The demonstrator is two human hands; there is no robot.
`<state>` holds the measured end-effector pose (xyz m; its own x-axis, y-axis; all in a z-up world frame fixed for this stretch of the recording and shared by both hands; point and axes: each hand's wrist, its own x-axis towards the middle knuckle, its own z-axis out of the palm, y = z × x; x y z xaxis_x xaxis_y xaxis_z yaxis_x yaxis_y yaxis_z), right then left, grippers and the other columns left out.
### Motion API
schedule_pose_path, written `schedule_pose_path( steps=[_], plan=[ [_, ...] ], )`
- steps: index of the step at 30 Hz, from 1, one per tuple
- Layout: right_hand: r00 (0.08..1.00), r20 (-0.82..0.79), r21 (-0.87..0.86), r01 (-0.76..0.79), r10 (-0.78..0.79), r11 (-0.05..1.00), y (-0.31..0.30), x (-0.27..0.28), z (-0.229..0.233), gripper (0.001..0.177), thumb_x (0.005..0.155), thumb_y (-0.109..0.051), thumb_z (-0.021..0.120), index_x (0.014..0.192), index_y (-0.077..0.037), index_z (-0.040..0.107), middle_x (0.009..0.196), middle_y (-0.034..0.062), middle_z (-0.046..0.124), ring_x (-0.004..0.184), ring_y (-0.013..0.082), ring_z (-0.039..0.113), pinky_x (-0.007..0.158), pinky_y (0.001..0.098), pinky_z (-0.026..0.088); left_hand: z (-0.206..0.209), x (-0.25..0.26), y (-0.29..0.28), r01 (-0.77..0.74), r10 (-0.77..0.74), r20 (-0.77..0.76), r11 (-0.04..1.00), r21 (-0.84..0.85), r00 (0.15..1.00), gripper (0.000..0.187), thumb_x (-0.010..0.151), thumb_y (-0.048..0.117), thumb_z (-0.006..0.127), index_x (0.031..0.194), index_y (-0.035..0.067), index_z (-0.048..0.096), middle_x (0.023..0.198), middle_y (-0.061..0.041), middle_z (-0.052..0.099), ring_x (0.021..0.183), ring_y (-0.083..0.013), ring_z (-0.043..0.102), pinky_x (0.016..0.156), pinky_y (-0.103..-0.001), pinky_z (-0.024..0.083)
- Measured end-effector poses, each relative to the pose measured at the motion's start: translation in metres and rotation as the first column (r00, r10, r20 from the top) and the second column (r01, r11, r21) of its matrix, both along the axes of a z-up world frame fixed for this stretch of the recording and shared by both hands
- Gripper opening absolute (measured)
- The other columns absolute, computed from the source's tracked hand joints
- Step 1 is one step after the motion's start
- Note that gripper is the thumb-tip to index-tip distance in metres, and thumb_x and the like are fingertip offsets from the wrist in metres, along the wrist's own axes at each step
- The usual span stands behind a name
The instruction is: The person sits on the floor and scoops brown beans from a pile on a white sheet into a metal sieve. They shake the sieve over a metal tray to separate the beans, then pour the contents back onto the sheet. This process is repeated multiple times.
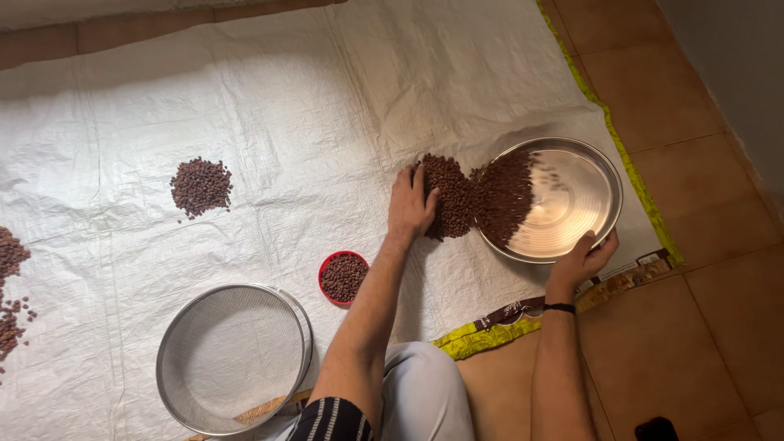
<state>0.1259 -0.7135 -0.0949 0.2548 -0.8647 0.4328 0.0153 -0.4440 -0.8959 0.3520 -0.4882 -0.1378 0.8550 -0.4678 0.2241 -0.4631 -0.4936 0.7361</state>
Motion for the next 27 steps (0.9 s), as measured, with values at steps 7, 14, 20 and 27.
schedule_pose_path(
  steps=[7,14,20,27],
  plan=[
    [0.998,-0.046,-0.123,-0.045,0.040,0.991,0.014,0.015,0.024,0.040,0.115,-0.013,0.046,0.152,0.001,0.044,0.150,0.0186,0.055,0.135,0.0281,0.058,0.113,0.0386,0.048,-0.014,-0.007,-0.014,-0.001,0.004,0.089,1.000,-0.031,0.996,0.063,0.102,0.038,0.053,0.152,0.001,0.040,0.157,-0.030,0.037,0.147,-0.0469,0.034,0.124,-0.054,0.027],
    [0.988,-0.136,-0.360,0.020,-0.073,0.933,0.028,0.037,0.050,0.043,0.111,-0.002,0.047,0.153,0.003,0.053,0.112,0.0151,0.073,0.084,0.0211,0.063,0.072,0.0358,0.048,-0.007,-0.008,-0.014,0.061,-0.064,0.079,0.998,0.033,0.995,0.069,0.101,0.039,0.055,0.155,0.001,0.034,0.159,-0.031,0.030,0.150,-0.0481,0.027,0.124,-0.055,0.021],
    [0.969,-0.199,-0.630,-0.012,-0.147,0.776,0.032,0.048,0.068,0.047,0.103,0.010,0.052,0.148,0.002,0.059,0.079,0.0111,0.066,0.055,0.0161,0.049,0.053,0.0354,0.034,-0.003,-0.008,-0.018,0.116,-0.118,0.052,0.992,0.049,0.992,0.074,0.101,0.041,0.054,0.157,0.000,0.029,0.160,-0.032,0.029,0.151,-0.0473,0.024,0.125,-0.054,0.020],
    [0.962,-0.204,-0.818,-0.064,-0.184,0.572,0.034,0.057,0.088,0.054,0.093,0.017,0.056,0.143,-0.001,0.067,0.064,0.0078,0.055,0.055,0.0216,0.049,0.056,0.0380,0.042,0.010,-0.007,-0.018,0.152,-0.152,-0.008,0.980,0.132,0.988,0.074,0.101,0.046,0.053,0.156,0.001,0.031,0.162,-0.028,0.026,0.153,-0.0458,0.019,0.126,-0.052,0.018]
  ],
)
